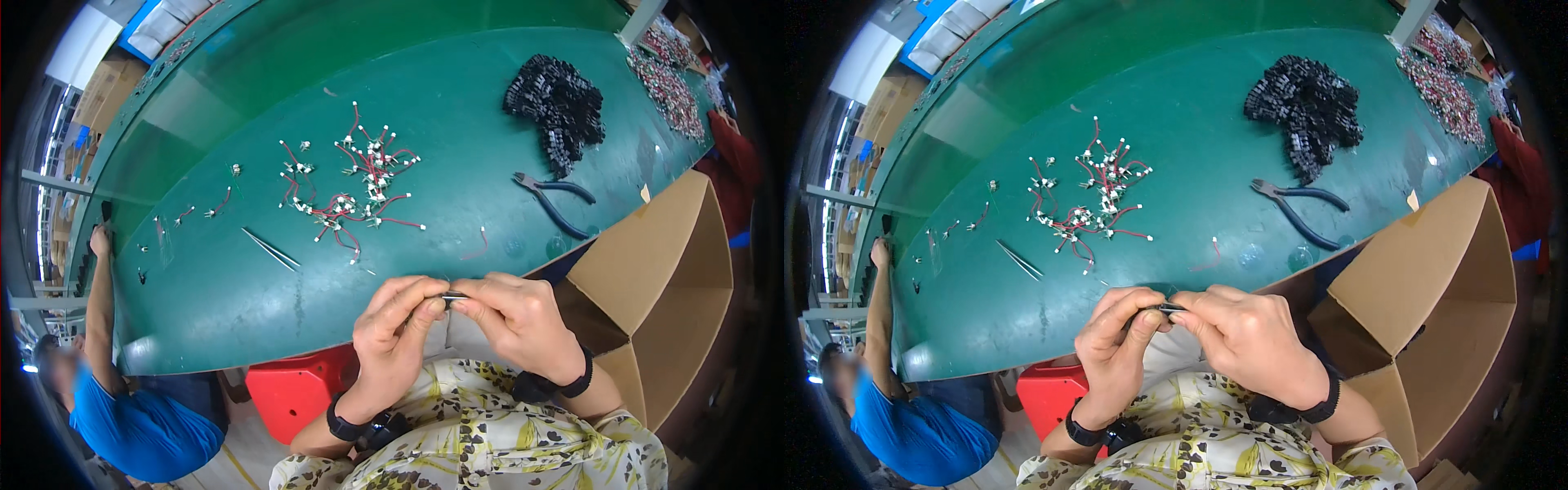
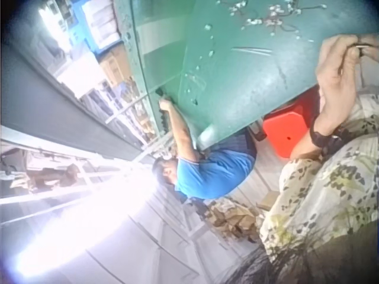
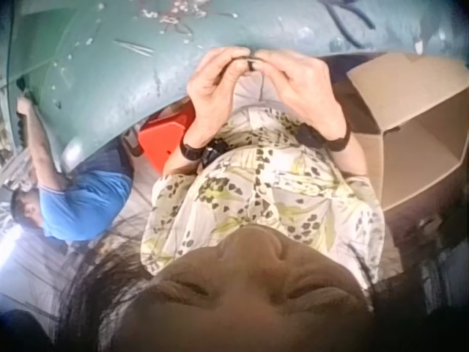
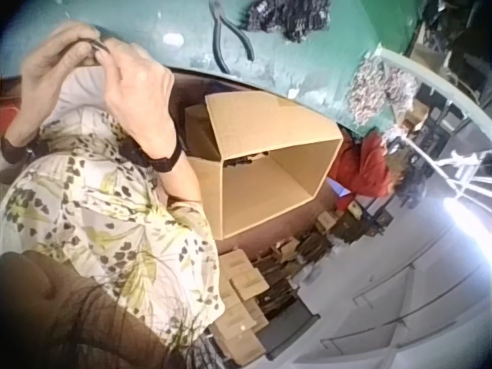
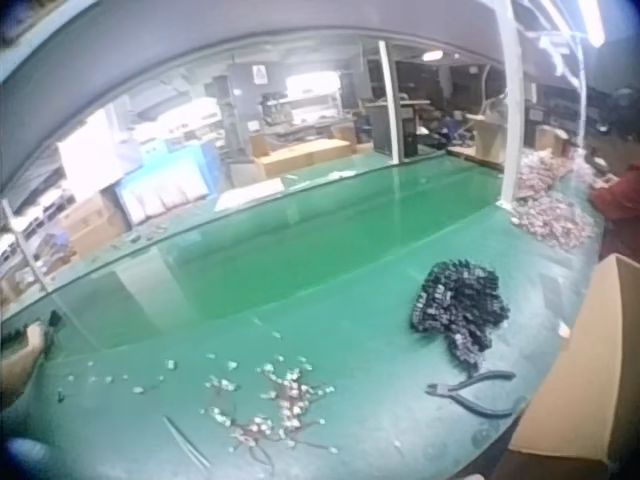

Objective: The person sits at a green workbench and assembles small electronic components by hand. They repeatedly pick up black plastic housings and red-and-white wires, inserting the wires into the housings to create finished units. The person places the completed assemblies into a cardboard box on the right side of the table.

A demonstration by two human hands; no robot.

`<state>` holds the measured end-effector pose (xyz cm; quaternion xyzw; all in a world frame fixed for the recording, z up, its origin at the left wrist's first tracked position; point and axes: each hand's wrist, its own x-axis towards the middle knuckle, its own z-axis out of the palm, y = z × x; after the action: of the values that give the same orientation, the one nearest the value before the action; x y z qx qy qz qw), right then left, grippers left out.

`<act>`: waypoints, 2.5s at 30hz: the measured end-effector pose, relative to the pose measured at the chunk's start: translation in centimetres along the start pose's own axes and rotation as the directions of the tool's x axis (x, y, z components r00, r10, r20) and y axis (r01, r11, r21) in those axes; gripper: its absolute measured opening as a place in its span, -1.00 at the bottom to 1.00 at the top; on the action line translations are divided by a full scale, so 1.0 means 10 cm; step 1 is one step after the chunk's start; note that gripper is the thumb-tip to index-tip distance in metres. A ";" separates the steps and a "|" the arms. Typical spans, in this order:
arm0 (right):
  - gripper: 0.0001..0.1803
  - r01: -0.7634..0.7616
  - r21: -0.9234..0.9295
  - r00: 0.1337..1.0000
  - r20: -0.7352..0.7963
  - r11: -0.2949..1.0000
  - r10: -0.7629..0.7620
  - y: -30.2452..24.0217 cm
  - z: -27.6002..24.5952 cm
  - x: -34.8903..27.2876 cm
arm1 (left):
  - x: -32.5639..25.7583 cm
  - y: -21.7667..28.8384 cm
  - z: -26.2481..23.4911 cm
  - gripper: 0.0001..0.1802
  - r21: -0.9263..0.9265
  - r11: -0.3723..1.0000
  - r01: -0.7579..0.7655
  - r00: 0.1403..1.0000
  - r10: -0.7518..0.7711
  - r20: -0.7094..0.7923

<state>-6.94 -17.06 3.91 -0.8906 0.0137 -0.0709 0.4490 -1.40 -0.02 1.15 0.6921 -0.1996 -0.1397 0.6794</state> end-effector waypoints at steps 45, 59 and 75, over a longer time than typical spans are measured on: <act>-0.57 -0.048 0.322 0.974 0.225 0.946 -0.027 -0.06 -0.03 0.24 | 0.06 0.04 -0.39 -0.51 -0.681 0.498 0.536 0.844 -0.329 0.423; -0.71 -0.637 0.622 0.764 0.589 0.455 0.263 -0.23 0.07 0.50 | 0.09 0.03 -0.42 -0.53 0.182 0.934 -0.309 0.941 0.328 -0.085; -0.81 0.105 0.029 0.994 0.004 0.994 -0.105 0.01 0.37 1.00 | 0.12 -0.08 -0.62 -0.58 -0.812 0.523 0.260 0.950 -0.288 0.118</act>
<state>3.48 -15.10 2.79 -0.8838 -0.0355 -0.0924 0.4572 2.61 4.85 0.68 0.3233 0.0095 -0.3101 0.8940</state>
